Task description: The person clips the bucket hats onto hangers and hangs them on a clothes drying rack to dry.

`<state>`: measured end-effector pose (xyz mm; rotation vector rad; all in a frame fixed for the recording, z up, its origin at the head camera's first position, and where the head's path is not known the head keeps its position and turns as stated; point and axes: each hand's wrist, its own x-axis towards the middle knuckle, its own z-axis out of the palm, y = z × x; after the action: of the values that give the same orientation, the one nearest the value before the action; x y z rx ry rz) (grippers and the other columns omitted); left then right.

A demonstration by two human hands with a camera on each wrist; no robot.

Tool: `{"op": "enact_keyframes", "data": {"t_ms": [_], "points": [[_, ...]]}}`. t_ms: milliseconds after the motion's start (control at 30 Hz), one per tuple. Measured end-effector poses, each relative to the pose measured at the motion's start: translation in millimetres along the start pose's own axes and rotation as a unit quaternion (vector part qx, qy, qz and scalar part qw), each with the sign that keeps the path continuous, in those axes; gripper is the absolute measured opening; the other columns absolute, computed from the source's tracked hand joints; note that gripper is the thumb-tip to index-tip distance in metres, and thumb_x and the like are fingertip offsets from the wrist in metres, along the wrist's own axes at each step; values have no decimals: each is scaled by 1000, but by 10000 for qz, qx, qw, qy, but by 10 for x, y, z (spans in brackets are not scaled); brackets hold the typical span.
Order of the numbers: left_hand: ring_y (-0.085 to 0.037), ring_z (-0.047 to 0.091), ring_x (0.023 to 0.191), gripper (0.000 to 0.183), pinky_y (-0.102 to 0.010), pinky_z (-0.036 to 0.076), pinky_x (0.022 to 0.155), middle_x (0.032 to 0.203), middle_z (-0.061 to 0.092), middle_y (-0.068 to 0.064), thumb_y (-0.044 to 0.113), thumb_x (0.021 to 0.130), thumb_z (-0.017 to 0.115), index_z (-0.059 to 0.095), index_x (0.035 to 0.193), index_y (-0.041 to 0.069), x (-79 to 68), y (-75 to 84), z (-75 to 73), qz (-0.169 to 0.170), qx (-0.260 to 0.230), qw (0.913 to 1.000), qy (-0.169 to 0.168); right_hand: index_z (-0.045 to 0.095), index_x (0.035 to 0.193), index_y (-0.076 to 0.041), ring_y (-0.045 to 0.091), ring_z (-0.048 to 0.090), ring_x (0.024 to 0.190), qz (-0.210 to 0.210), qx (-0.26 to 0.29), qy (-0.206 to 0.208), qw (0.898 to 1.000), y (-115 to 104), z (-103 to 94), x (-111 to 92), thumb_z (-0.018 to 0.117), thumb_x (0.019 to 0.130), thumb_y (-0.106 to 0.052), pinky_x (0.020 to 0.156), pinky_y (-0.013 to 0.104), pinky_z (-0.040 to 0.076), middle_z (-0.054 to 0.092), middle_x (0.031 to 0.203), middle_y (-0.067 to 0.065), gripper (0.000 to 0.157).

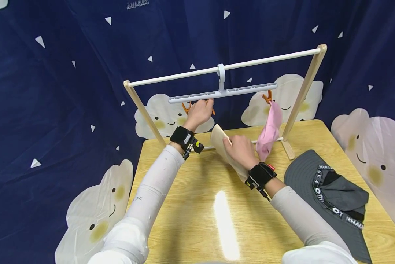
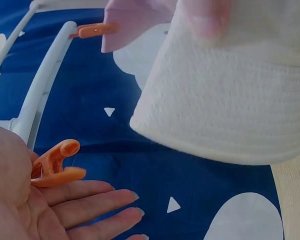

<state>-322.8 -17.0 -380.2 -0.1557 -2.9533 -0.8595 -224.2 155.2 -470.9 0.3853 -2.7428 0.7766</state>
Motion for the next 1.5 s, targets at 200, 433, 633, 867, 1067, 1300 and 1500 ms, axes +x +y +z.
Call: {"op": "enact_keyframes", "data": {"t_ms": [200,433,633,867,1067,1300,1500], "points": [[-26,71,100,62,-43,54,82,99,74,-5,50,109,27,67,72,19,32,13,35,3,-1,9998,185,51,55,-15,36,61,60,184,-229,-368,9989,-7,-23,207,55,101,-29,56,51,43,54,58,9,48],[-26,70,92,59,-43,53,79,88,69,-4,48,109,30,61,69,17,55,-12,57,318,18,9992,242,49,53,-15,34,61,60,287,-374,-684,9965,-70,-40,392,55,99,-28,53,49,43,57,59,9,48],[-26,68,90,61,-43,52,80,84,66,-5,51,110,30,59,69,16,51,-42,58,365,-7,9990,262,49,54,-15,34,61,62,252,-497,-902,9944,-131,-63,512,57,96,-28,53,48,43,58,63,10,45],[-26,69,89,58,-45,53,80,85,66,-4,51,110,33,55,68,18,41,-38,78,504,-56,9982,332,51,56,-12,39,65,67,222,-537,-995,9933,-234,-129,633,57,96,-26,56,53,48,63,69,16,43],[-28,69,88,58,-45,53,80,83,66,-6,51,110,36,52,66,17,49,-36,97,497,-73,9979,399,52,58,-10,43,67,71,287,-488,-912,9942,-354,-170,721,57,97,-26,61,57,50,65,73,20,42],[-32,72,101,60,-46,53,85,96,72,-9,55,109,39,52,64,17,55,-57,146,332,-60,9985,441,48,56,-11,47,68,75,303,-425,-740,9959,-459,-145,786,55,95,-23,65,59,51,63,71,21,41],[-31,72,100,58,-45,54,81,97,73,-9,55,109,42,51,65,18,64,-68,159,309,-27,9983,485,55,59,-8,51,68,79,312,-435,-568,9970,-522,-183,856,56,94,-22,68,63,52,67,77,27,38]]}}
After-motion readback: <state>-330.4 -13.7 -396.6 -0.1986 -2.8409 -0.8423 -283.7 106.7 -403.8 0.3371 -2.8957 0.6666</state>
